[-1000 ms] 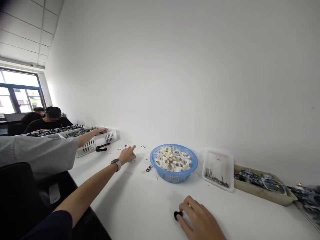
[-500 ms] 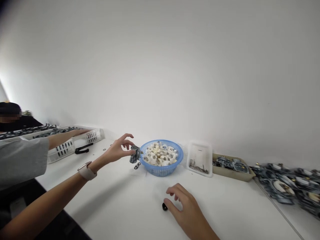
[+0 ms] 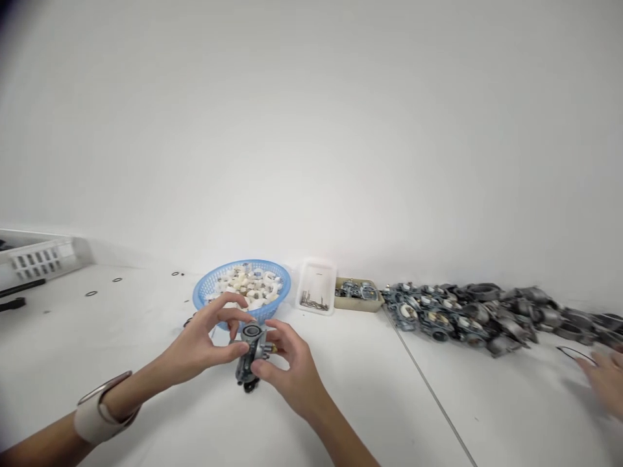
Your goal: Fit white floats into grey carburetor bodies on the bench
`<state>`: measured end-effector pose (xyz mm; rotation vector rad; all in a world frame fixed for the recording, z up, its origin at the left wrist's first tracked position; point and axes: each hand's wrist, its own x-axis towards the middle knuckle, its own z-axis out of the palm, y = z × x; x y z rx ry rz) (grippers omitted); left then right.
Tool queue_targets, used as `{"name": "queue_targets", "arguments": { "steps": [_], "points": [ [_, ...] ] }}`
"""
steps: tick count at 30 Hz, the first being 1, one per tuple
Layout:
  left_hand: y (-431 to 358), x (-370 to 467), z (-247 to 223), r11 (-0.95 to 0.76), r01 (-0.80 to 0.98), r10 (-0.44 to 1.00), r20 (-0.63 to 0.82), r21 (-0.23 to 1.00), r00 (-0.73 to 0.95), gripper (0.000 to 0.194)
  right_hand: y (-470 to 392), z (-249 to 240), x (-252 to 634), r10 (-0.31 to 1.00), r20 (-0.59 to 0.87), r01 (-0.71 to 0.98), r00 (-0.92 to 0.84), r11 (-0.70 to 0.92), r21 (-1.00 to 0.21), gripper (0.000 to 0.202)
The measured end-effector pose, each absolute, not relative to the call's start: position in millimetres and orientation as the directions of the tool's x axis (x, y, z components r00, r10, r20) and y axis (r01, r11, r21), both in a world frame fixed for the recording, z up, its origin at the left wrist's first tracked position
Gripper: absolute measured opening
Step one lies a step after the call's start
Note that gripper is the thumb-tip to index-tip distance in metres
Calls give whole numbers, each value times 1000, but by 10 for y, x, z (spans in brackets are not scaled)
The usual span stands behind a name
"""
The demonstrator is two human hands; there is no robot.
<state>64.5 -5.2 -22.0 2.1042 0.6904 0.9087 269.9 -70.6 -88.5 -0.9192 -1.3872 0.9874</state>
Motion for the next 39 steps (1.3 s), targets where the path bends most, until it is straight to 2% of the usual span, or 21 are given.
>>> {"name": "queue_targets", "arguments": {
  "steps": [4, 7, 10, 13, 18, 23, 30, 34, 39],
  "points": [
    [64, 689, -355, -547, 186, 714, 339, 816, 613, 50, -729, -781, 2783, 950, 311, 97, 22, 308, -946, 54],
    [120, 699, -537, -531, 212, 690, 273, 821, 670, 50, -750, -706, 2900, 948, 314, 301, 47, 286, -910, 54],
    [136, 695, -765, -583, 294, 678, 255, 758, 689, 52, -759, -674, 3037, 948, 313, 537, 48, 240, -809, 54],
    [155, 681, -952, -646, 371, 640, 210, 667, 739, 54, -749, -692, 3137, 957, 284, 661, 54, 179, -729, 55],
    [217, 657, -1071, -705, 400, 577, 145, 586, 804, 34, -711, -781, 3152, 972, 231, 718, 27, 142, -682, 56],
    [201, 640, -1039, -757, 363, 511, 146, 543, 847, 16, -679, -852, 3076, 972, 231, 727, -38, 185, -661, 53],
    [143, 622, -997, -768, 365, 492, 120, 527, 862, 11, -659, -851, 2998, 962, 257, 716, -92, 243, -655, 49],
    [178, 662, -1052, -745, 410, 572, 187, 527, 798, 24, -672, -818, 2982, 963, 242, 742, -119, 248, -623, 49],
    [176, 797, -1210, -728, 302, 565, 290, 616, 772, 79, -657, -798, 3057, 956, 272, 795, -112, 251, -553, 51]
  ]
}}
